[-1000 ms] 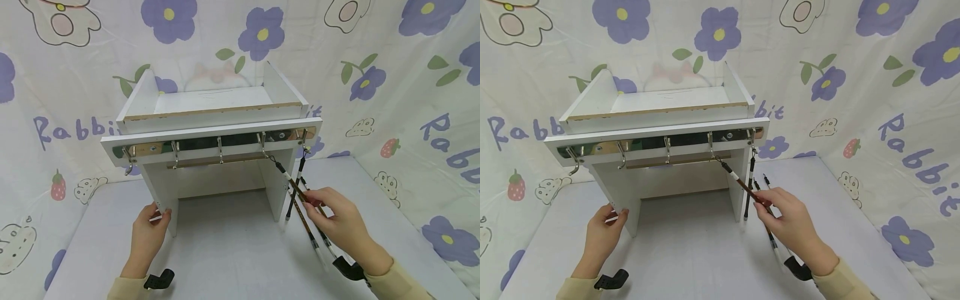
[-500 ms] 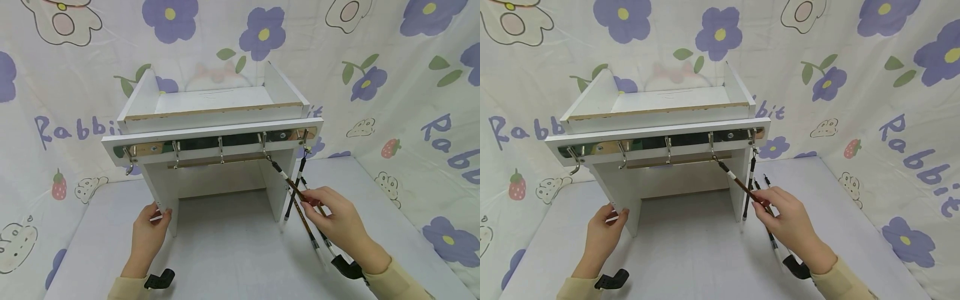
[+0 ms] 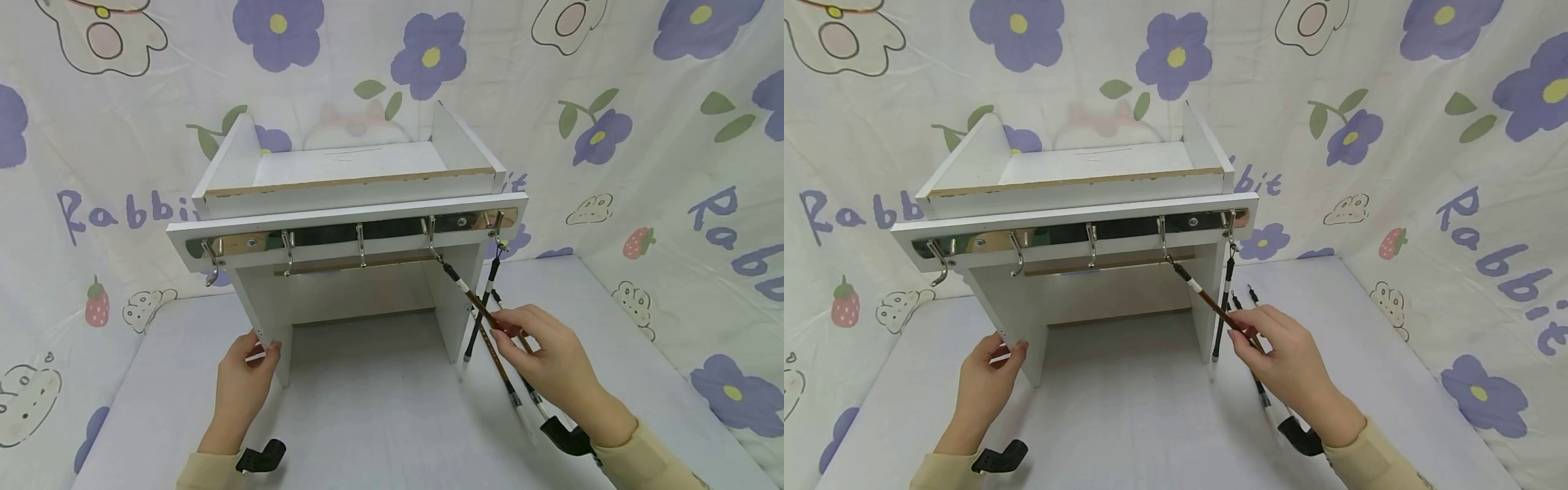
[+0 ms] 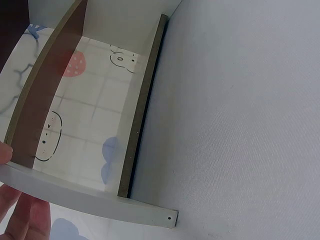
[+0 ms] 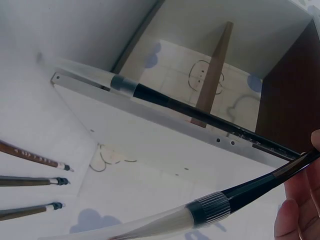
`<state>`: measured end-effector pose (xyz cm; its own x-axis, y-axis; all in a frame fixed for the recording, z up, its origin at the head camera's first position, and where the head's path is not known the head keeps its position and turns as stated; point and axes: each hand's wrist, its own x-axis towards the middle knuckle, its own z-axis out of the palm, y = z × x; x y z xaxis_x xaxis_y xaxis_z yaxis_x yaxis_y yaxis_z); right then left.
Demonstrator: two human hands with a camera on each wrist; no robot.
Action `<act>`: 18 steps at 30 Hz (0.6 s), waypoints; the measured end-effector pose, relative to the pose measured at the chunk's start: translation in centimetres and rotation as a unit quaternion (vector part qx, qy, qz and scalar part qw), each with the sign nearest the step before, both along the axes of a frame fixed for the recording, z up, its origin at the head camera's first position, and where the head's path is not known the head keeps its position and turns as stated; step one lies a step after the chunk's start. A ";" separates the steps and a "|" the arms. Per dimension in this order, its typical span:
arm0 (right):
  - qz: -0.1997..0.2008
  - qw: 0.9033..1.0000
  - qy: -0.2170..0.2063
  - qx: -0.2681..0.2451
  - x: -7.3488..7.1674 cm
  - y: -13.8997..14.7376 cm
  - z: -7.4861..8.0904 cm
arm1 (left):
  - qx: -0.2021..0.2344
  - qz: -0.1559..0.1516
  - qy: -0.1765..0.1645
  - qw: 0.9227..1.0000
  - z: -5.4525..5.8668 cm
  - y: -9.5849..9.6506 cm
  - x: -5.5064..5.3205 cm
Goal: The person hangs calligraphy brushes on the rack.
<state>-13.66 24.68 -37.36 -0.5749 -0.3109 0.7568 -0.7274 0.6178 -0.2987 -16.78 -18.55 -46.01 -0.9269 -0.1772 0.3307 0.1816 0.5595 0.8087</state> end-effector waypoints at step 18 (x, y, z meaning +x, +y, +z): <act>-0.015 1.000 0.002 0.007 0.0 -0.2 0.2 | 0.002 0.001 -0.004 1.000 -0.2 -0.1 -0.2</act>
<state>-13.61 24.44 -37.16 -0.5813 -0.3041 0.7547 -0.7099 0.6428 -0.2878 -17.01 -18.63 -46.22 -0.9292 -0.1807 0.3224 0.1735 0.5570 0.8122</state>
